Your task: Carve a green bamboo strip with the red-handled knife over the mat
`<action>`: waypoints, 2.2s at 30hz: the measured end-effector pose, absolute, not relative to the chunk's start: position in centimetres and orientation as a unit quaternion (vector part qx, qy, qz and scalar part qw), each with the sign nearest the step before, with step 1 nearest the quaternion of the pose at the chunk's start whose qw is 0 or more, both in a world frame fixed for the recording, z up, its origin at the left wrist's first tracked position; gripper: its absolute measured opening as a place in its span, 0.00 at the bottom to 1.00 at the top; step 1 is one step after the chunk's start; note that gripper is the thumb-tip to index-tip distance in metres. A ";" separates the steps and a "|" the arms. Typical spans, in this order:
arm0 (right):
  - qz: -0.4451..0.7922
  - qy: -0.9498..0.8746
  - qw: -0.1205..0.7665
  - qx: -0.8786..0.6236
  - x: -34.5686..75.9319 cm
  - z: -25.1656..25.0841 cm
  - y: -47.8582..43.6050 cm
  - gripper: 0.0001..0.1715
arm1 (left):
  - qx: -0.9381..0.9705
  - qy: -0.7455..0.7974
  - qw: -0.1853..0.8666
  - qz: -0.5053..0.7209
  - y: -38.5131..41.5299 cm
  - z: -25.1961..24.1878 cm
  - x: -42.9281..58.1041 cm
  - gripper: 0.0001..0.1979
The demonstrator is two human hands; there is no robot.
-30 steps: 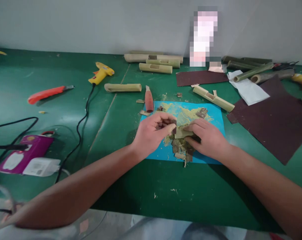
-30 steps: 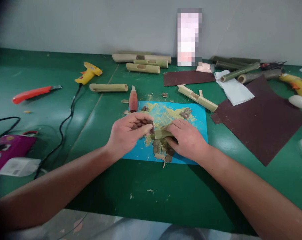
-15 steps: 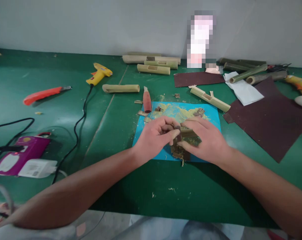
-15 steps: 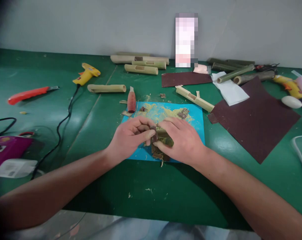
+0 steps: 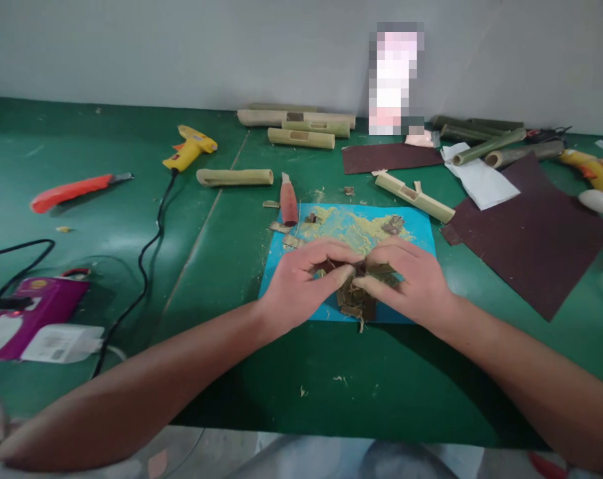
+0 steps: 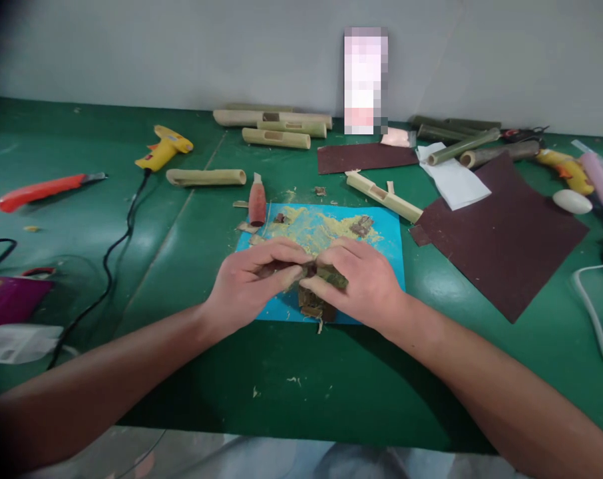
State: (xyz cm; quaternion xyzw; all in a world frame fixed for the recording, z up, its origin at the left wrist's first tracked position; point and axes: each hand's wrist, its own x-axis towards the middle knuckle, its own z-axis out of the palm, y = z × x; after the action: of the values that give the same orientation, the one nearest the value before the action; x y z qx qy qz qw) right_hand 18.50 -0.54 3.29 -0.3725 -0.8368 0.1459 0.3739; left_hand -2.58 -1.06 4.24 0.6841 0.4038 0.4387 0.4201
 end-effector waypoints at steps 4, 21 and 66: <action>0.161 -0.830 0.389 -0.367 18.5 3.5 -0.6 0.12 | 0.676 0.394 0.444 0.438 -1.2 4.5 -2.6 0.05; 0.141 -0.843 0.386 -0.347 18.3 3.3 -1.1 0.15 | 0.588 0.429 0.561 0.394 -1.0 4.7 -2.2 0.05; 0.452 -0.678 0.327 -0.478 17.1 5.7 -1.8 0.12 | 0.593 0.472 0.526 0.386 -1.4 4.5 -2.4 0.04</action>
State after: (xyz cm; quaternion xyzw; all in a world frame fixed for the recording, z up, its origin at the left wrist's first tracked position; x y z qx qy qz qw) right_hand 17.11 -1.79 5.68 -0.4782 -0.6784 0.4522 0.3266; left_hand -2.43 -1.39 4.50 0.5930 0.4715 0.3865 0.5259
